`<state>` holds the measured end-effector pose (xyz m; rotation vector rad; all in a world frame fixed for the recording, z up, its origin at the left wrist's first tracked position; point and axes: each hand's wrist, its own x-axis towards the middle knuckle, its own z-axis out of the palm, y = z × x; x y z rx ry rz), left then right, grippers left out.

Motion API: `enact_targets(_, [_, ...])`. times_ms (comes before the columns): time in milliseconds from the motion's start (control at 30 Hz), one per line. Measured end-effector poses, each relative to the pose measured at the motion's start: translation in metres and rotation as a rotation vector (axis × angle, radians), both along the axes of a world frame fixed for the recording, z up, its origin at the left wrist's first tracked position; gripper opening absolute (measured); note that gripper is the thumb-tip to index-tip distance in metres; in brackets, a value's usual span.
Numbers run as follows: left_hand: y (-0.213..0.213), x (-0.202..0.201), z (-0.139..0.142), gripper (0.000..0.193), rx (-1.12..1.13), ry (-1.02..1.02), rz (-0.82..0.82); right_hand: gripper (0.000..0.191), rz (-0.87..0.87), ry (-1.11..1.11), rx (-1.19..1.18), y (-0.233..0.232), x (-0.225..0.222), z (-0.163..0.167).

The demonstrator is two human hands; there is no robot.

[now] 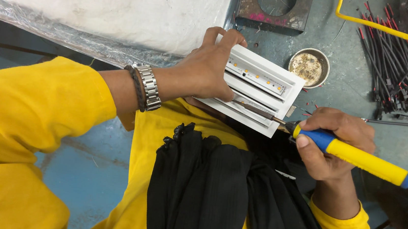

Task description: The person strips wire ends with pliers, solders wires to a small metal component, and then connects and solders wires to an LED light fixture. They use a soldering iron and pliers to complete the assembly.

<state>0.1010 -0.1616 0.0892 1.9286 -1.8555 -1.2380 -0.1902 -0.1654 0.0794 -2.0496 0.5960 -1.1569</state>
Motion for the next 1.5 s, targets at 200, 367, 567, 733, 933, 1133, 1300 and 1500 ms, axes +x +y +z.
enact_targets(200, [0.000,-0.003,0.007,0.100,0.034,0.009,0.023,0.016,0.001,0.047,-0.011,0.000,-0.002,0.003])
enact_targets(367, [-0.001,-0.005,0.008,0.100,0.054,-0.001,0.028,0.017,-0.011,-0.005,0.031,0.001,-0.004,0.005])
enact_targets(567, [0.000,-0.004,0.004,0.101,0.012,-0.013,0.016,0.019,-0.035,-0.060,0.079,-0.003,-0.010,0.008])
enact_targets(733, [0.001,-0.002,0.002,0.100,-0.021,0.005,0.011,0.018,-0.003,-0.093,0.072,-0.004,-0.014,-0.001])
enact_targets(933, [0.003,0.000,0.005,0.097,-0.044,0.029,0.016,0.027,-0.068,-0.512,0.285,-0.013,-0.027,-0.012])
enact_targets(1133, [-0.003,0.011,0.017,0.099,-0.013,-0.006,0.065,0.045,-0.203,-0.592,0.319,-0.010,-0.030,-0.020])
enact_targets(1300, [-0.012,0.038,0.020,0.106,-0.168,0.034,0.063,0.055,-0.213,-0.575,0.324,-0.010,-0.016,-0.035])
enact_targets(1500, [0.020,0.050,0.022,0.093,-0.299,0.119,0.018,0.054,-0.202,-0.563,0.343,-0.005,-0.012,-0.042])
